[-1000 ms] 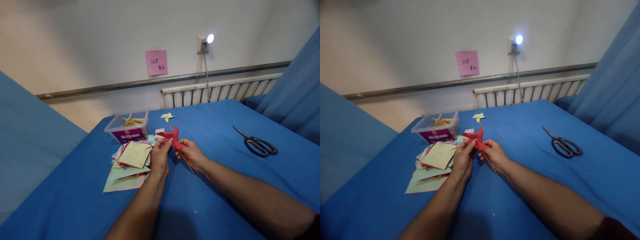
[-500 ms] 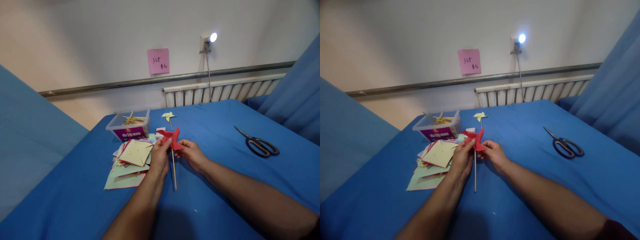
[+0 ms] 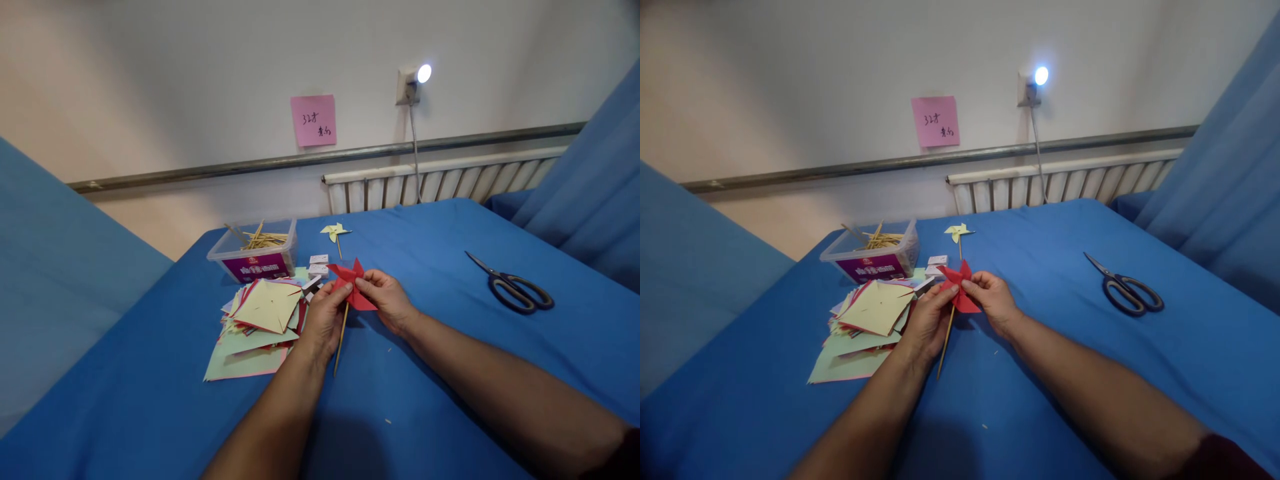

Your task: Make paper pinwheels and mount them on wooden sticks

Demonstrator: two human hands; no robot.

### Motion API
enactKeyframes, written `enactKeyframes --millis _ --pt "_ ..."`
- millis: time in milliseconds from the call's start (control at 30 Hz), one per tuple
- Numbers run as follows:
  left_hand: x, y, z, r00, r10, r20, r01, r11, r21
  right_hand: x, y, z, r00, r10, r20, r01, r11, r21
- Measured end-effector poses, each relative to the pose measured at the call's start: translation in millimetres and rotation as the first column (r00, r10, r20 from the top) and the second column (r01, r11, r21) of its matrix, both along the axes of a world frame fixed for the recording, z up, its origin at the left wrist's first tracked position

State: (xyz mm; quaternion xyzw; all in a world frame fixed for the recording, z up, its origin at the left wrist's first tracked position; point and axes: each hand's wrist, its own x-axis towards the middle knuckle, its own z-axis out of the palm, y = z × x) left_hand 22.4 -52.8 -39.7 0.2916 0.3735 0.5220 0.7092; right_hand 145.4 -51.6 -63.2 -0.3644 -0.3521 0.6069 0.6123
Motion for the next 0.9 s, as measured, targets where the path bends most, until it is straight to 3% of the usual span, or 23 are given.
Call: enactKeyframes --millis 333,700,900 --pt "1.1 -0.5 1.6 0.997 0.068 -0.024 -0.068 0.997 0.026 -0.1 0.2 -1.4 0.997 0.074 -0.008 -0.073 0.996 0.057" --pt "2.5 1.6 0.3 0.983 0.164 -0.079 -0.155 0.983 0.101 1.7 4.5 -4.7 0.982 -0.101 0.159 0.102 0.995 0.0" --pt "0.6 5.6 -10.6 0.962 0.195 -0.193 -0.166 0.974 0.156 -2.1 4.6 -4.6 0.967 -0.141 0.212 0.138 0.99 0.03"
